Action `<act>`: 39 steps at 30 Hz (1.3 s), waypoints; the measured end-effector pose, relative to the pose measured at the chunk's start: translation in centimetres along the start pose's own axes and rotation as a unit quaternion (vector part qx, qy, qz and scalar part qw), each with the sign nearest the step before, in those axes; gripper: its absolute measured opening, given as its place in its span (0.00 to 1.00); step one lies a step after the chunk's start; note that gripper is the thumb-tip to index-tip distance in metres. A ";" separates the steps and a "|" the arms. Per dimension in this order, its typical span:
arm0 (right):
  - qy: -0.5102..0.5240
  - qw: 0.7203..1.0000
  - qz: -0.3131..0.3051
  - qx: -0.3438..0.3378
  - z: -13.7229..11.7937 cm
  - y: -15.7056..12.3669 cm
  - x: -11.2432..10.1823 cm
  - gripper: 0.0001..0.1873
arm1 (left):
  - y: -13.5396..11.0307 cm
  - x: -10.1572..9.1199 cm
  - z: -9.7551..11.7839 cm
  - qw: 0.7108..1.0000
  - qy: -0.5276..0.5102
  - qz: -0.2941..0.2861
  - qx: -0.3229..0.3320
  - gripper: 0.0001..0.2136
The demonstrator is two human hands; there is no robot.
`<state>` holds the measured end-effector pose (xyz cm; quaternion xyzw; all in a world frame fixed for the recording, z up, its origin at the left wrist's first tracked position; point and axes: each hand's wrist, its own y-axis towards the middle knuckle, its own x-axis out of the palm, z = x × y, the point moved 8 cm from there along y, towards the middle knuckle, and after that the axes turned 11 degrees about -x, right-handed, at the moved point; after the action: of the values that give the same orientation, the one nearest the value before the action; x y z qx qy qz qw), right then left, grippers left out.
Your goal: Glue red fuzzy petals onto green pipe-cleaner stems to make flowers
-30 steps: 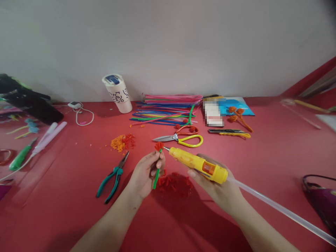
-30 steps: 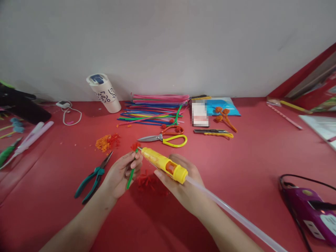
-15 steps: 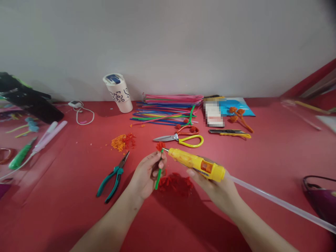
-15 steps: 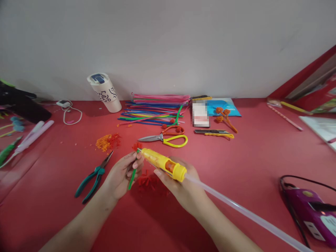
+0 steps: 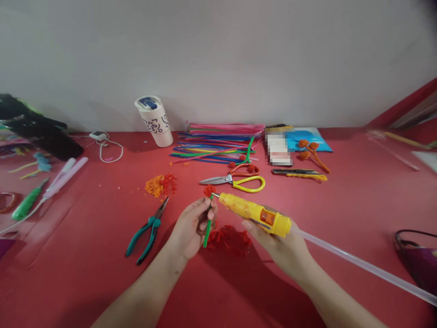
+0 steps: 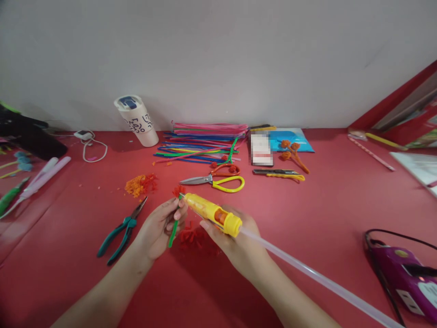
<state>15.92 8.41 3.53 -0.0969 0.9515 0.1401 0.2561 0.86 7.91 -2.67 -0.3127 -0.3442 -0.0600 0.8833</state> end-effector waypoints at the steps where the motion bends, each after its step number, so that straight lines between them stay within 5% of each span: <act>1: -0.004 1.000 0.001 -0.005 0.0 0.0 0.0 0.15 | 0.0 0.0 0.0 1.000 0.000 0.000 0.000 0.08; 25: 0.017 1.000 -0.002 -0.003 0.5 -0.1 0.3 0.13 | 0.0 -0.1 0.6 1.000 -0.005 0.005 0.019 0.08; 30: 0.059 0.996 0.029 0.068 2.6 0.6 -0.5 0.12 | 0.3 -1.9 2.0 0.990 0.056 0.094 0.089 0.09; 34: -0.039 0.989 -0.070 0.126 5.4 1.4 0.1 0.09 | 0.1 -3.1 3.3 0.956 0.171 0.176 0.161 0.09; 39: -0.262 0.949 -0.138 0.109 6.7 2.0 0.8 0.22 | -0.5 -3.0 4.2 0.918 0.276 0.207 0.194 0.11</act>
<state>17.86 12.29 -1.98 -0.1584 0.8376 0.0199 0.5224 -3.93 9.67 -1.97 -0.1707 -0.0189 0.1080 0.9792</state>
